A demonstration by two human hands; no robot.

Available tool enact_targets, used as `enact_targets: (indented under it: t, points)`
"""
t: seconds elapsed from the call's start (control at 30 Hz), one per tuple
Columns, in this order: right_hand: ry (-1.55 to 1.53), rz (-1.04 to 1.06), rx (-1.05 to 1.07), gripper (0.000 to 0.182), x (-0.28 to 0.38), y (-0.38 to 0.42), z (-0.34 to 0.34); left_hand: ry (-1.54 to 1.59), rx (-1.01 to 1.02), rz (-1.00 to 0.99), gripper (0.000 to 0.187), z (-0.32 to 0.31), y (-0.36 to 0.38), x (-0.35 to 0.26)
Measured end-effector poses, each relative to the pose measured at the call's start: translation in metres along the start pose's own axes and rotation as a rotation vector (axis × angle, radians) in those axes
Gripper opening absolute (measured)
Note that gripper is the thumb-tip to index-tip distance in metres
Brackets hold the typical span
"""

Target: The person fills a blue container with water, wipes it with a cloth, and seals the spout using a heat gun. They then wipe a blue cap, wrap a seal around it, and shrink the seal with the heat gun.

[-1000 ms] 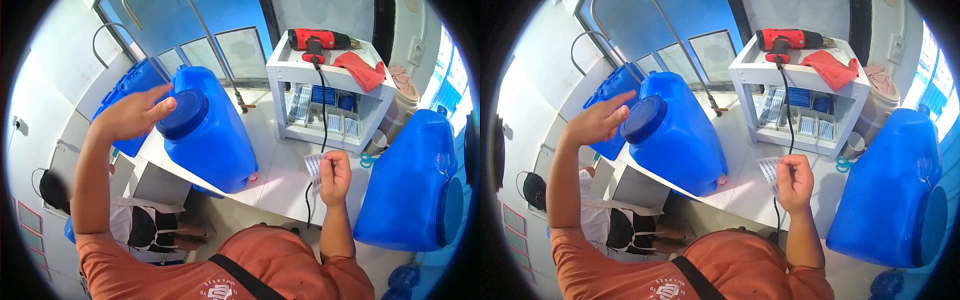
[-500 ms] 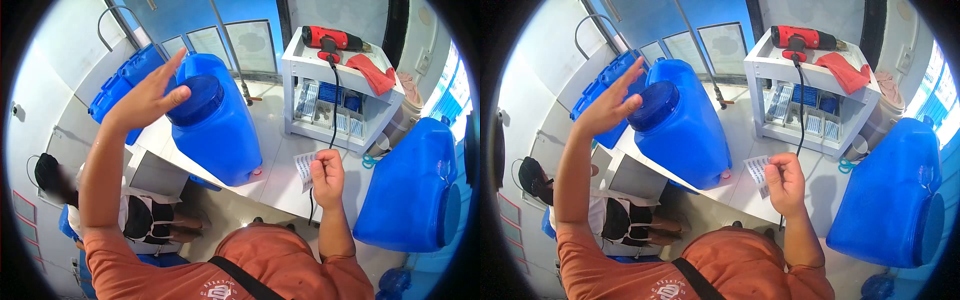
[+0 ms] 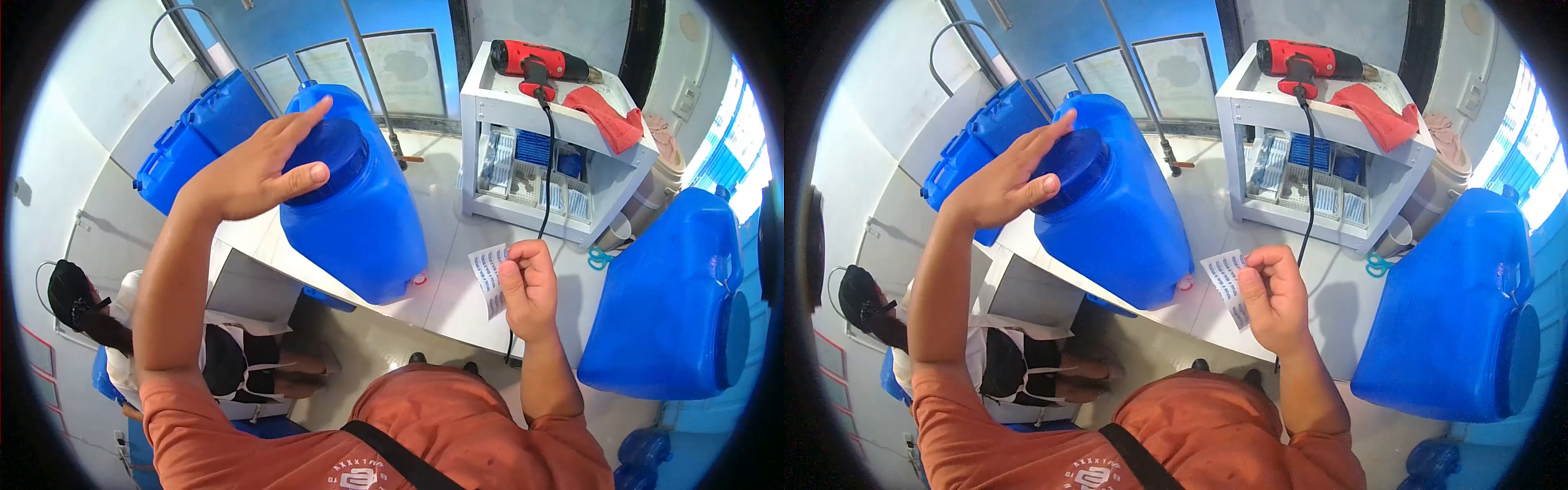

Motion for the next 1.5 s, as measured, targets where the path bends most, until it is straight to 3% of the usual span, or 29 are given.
enact_targets:
  t: [0.17,0.23,0.37,0.43,0.47,0.53,0.6,0.63,0.67,0.73,0.8,0.87,1.0,1.03,1.07,1.13,1.2,1.23,1.27,1.3,1.33,1.37,1.4,1.5]
  points:
    - [0.027,0.006,-0.026,0.014,-0.007,0.003,0.005,-0.052,0.049,0.17,0.096,-0.01,0.006,0.007]
    - [0.035,-0.003,-0.042,0.014,-0.007,0.0,0.005,-0.245,-0.13,-0.069,0.099,-0.002,0.001,0.004]
    - [0.004,-0.012,-0.021,0.014,-0.008,-0.006,-0.004,-0.129,-0.199,-0.175,0.1,0.008,-0.004,-0.012]
    - [0.007,-0.032,-0.045,0.013,-0.005,-0.006,-0.006,0.145,-0.385,-0.211,0.097,0.009,0.003,-0.044]
    - [-0.085,-0.031,-0.043,0.012,-0.001,-0.011,-0.012,0.232,-0.457,-0.283,0.086,0.002,0.009,-0.058]
    - [-0.179,-0.025,-0.049,0.012,0.013,-0.021,-0.029,0.524,-0.358,-0.206,0.071,-0.036,0.022,-0.091]
    - [-0.365,-0.103,-0.039,0.011,0.028,-0.032,-0.047,0.79,-0.242,-0.154,0.081,-0.082,0.02,-0.118]
    - [-0.316,-0.108,-0.016,0.019,0.025,-0.036,-0.049,1.06,-0.279,-0.092,0.064,-0.107,0.016,-0.126]
    - [-0.317,-0.107,-0.02,0.019,0.019,-0.039,-0.048,1.059,-0.275,-0.093,0.064,-0.123,0.009,-0.124]
    - [0.057,0.064,0.044,0.024,0.013,-0.046,-0.045,1.341,-0.303,0.089,0.047,-0.137,0.0,-0.119]
    - [-0.082,-0.003,-0.019,0.025,0.015,-0.043,-0.045,1.421,-0.358,0.131,0.036,-0.137,0.002,-0.114]
    - [0.165,-0.15,0.244,0.022,0.012,-0.041,-0.04,1.327,-0.469,0.108,0.036,-0.143,0.006,-0.104]
    - [0.106,-0.119,0.222,0.02,0.016,-0.051,-0.038,1.179,-0.408,0.088,0.037,-0.131,0.024,-0.09]
    - [-0.056,-0.221,0.292,0.019,0.021,-0.051,-0.033,0.875,-0.495,-0.005,0.042,-0.12,0.032,-0.084]
    - [-0.22,-0.327,0.36,0.017,0.026,-0.051,-0.029,0.871,-0.501,-0.001,0.042,-0.113,0.04,-0.077]
    - [-0.3,-0.348,0.46,0.018,0.034,-0.059,-0.031,0.313,-0.669,-0.121,0.05,-0.089,0.058,-0.072]
    - [-0.67,-0.514,0.571,0.025,0.041,-0.068,-0.041,0.234,-0.582,-0.065,0.05,-0.07,0.068,-0.062]
    - [-0.671,-0.499,0.565,0.04,0.037,-0.073,-0.047,0.149,-0.687,-0.199,0.048,-0.06,0.069,-0.06]
    - [-0.671,-0.499,0.57,0.04,0.04,-0.076,-0.057,0.061,-0.791,-0.336,0.046,-0.05,0.071,-0.058]
    - [-0.48,-0.421,0.592,0.046,0.047,-0.08,-0.068,0.03,-0.754,-0.352,0.034,-0.043,0.073,-0.053]
    - [-0.29,-0.34,0.611,0.053,0.056,-0.084,-0.079,0.024,-0.758,-0.347,0.034,-0.032,0.075,-0.048]
    - [-0.121,-0.36,0.552,0.058,0.064,-0.09,-0.086,-0.079,-0.697,-0.414,0.029,-0.023,0.076,-0.046]
    - [-0.121,-0.356,0.56,0.058,0.065,-0.095,-0.092,-0.182,-0.633,-0.48,0.025,-0.016,0.078,-0.045]
    - [0.104,-0.179,0.414,0.053,0.069,-0.115,-0.104,-0.296,-0.585,-0.376,0.014,0.001,0.078,-0.039]
Point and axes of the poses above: each hand's wrist, its own y-axis away from the middle knuckle, its own z-axis out of the back of the hand, x = y × z, the point moved 3 cm from there along -y, towards the middle knuckle, and after that the axes turned 4 degrees about -y, right-handed, at the moved point
